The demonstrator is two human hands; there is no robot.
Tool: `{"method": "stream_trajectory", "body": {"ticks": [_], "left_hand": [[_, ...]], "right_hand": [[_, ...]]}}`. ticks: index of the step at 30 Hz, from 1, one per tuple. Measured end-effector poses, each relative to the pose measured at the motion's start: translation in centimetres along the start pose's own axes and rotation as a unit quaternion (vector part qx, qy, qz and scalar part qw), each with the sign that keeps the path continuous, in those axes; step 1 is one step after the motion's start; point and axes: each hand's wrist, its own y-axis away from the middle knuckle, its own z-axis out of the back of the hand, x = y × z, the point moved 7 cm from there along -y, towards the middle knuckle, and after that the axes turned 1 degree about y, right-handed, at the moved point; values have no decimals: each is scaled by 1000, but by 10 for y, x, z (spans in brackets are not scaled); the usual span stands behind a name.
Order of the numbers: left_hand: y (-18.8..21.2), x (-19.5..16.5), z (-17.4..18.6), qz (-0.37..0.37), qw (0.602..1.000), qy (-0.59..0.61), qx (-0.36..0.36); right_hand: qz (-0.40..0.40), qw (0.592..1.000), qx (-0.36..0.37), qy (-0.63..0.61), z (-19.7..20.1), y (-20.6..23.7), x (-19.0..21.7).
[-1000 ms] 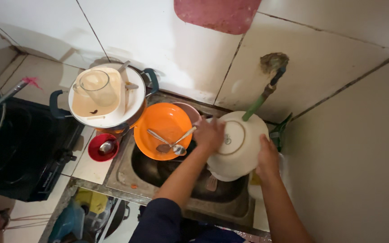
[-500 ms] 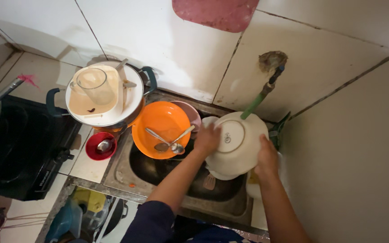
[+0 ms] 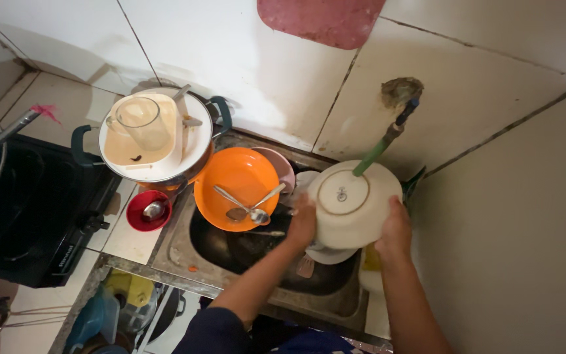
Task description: The person washes several dishes, bowls, and a large orange plate using a sponge in a sink, then places the items into a drying rack next to the basin.
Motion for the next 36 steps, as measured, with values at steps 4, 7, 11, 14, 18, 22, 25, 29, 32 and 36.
{"method": "stream_trajectory", "body": {"ticks": [4,7,11,14,18,22,25,29,32,36], "left_hand": [[26,-12,-22,75,994,-55,-51],[40,-40,-11,4,996,-25,-81],[27,-35,16,-62,997,33,-36],[17,-16,20,-77,997,6,-22],[-6,31,24,79,990,114,-15],[-10,65,26,323,800,504,45],[-5,64,36,372,713,592,45],[4,44,71,265,764,587,-39],[10,32,88,239,817,523,-49],[2,-2,116,61,989,122,-56]], "right_hand": [[12,999,-43,-21,-3,5,0],[-10,998,-46,-49,-10,14,-4],[-6,996,-31,-84,-18,24,-10],[-9,995,7,-95,-20,29,-15],[-58,995,-15,-82,-12,34,-25],[-129,988,40,-72,-24,36,-34],[-106,988,108,-33,-38,33,-30],[-51,983,83,157,-40,22,-24],[-41,969,84,227,-53,11,-23],[-93,955,121,255,-82,-9,-26]]}}
